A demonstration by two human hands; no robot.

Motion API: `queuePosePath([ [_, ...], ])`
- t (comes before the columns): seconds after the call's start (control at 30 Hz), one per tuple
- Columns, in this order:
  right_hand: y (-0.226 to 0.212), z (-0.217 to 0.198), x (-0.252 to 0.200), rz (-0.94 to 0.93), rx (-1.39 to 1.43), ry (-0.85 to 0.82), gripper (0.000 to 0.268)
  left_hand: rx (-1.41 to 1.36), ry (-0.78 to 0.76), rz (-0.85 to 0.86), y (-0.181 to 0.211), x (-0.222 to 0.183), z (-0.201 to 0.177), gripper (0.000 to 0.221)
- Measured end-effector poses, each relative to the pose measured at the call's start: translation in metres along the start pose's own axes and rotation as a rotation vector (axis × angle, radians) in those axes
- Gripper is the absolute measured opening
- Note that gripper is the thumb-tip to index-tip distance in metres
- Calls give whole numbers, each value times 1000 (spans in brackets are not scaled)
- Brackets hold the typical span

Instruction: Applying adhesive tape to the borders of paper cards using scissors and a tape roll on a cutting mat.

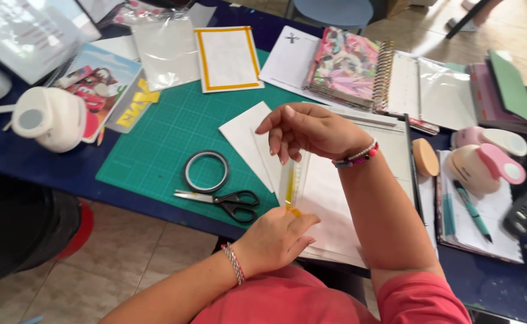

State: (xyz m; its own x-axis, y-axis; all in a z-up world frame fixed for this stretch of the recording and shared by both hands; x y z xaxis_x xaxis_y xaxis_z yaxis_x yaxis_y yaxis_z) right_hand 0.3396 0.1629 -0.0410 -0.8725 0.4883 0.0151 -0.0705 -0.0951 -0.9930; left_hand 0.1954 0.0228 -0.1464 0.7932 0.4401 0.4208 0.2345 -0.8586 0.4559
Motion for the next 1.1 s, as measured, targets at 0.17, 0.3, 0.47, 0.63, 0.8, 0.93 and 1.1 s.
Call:
queuePosePath([
  [0.17,-49,-7,-35,-115,-254,232,44,21,17,-20,-3,-3,12,31],
  [0.3,-107,24,-85,92,-621,568,29,-22,28,-49,-6,-5,17,32],
  [0.47,-63,43,-144,546,-947,680,36,12,59,-38,-4,0,10,35],
  [0.63,24,59,-184,861,-1073,493,80,-16,54,-36,1,-2,7,40],
  [0.8,72,67,-201,479,-1123,449,108,44,64,-89,3,-4,12,53],
  [0.93,73,72,-201,527,-1157,497,110,152,142,-80,-1,-6,26,57],
  [1.1,75,74,-202,503,-1161,464,109,175,185,-41,4,-2,14,50],
])
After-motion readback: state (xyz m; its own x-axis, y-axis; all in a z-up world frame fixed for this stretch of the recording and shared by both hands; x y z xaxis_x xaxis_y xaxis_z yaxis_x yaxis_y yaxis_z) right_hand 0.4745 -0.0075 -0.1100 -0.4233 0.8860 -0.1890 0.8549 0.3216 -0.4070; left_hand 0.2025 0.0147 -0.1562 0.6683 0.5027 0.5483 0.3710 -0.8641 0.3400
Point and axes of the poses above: each hand's wrist, its own x-axis towards the middle knuckle, its own z-axis out of the palm, y = z × x, the point moved 2 cm from there along x, towards the middle knuckle, and after that the axes turned 10 degrees about -y, right-handed, at the moved point
